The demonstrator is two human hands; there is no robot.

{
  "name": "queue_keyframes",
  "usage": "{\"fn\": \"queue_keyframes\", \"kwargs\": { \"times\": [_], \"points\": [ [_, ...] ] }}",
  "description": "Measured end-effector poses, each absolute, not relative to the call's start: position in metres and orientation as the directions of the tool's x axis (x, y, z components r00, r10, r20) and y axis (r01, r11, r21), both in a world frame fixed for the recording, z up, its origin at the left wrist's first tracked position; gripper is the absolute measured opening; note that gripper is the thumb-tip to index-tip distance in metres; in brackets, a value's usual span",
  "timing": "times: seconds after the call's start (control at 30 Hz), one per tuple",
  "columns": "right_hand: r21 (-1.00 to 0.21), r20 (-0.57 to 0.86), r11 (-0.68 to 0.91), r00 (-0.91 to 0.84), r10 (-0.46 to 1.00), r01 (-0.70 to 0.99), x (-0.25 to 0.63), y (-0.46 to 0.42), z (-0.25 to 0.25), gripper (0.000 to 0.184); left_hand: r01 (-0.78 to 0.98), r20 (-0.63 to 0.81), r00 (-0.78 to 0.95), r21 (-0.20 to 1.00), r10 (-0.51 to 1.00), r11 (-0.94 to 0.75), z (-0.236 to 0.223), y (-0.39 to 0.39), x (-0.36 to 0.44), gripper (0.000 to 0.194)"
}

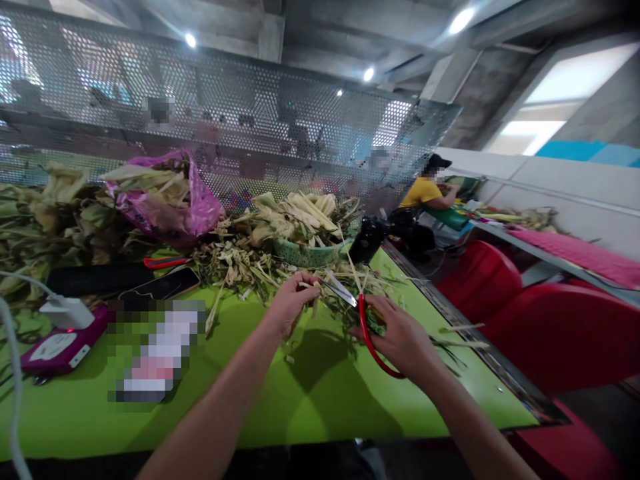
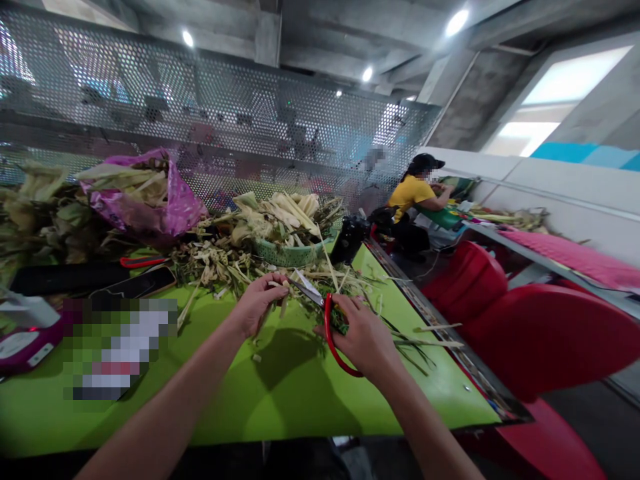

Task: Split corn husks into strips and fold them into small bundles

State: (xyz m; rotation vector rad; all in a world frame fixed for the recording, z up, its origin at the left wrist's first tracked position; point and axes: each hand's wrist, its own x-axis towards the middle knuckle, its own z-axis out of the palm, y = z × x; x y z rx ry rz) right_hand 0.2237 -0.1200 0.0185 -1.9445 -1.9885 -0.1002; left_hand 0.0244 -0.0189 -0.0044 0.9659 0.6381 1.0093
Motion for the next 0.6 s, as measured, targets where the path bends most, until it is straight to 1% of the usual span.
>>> {"fn": "queue_keyframes", "kwargs": {
  "times": [0.1,0.2,0.4,0.6],
  "points": [
    [-0.164,0.294,0.052,-0.001,0.956,0.985,0.2188,-0.1209,0.0216,0.042,-0.355,-0.005,0.412,0.92,0.911,0.165,-0.002,-0.0201,0.0238,0.023],
    [-0.16,0.308,0.064,-0.012,0.951,0.985,0.215,-0.1201,0.0229,0.038,-0.324,0.004,0.422,0.935,0.907,0.146,-0.0014,-0.0201,0.0235,0.024],
    [-0.211,0.34,0.104,-0.027,0.94,0.972,0.218,-0.1169,0.0185,0.036,-0.338,0.009,0.423,0.929,0.906,0.149,-0.0036,-0.0183,0.0245,0.023],
    [-0.222,0.348,0.115,-0.031,0.937,0.968,0.2206,-0.1179,0.0184,0.035,-0.372,-0.017,0.414,0.909,0.91,0.186,-0.0038,-0.0182,0.025,0.025]
  ]
}}
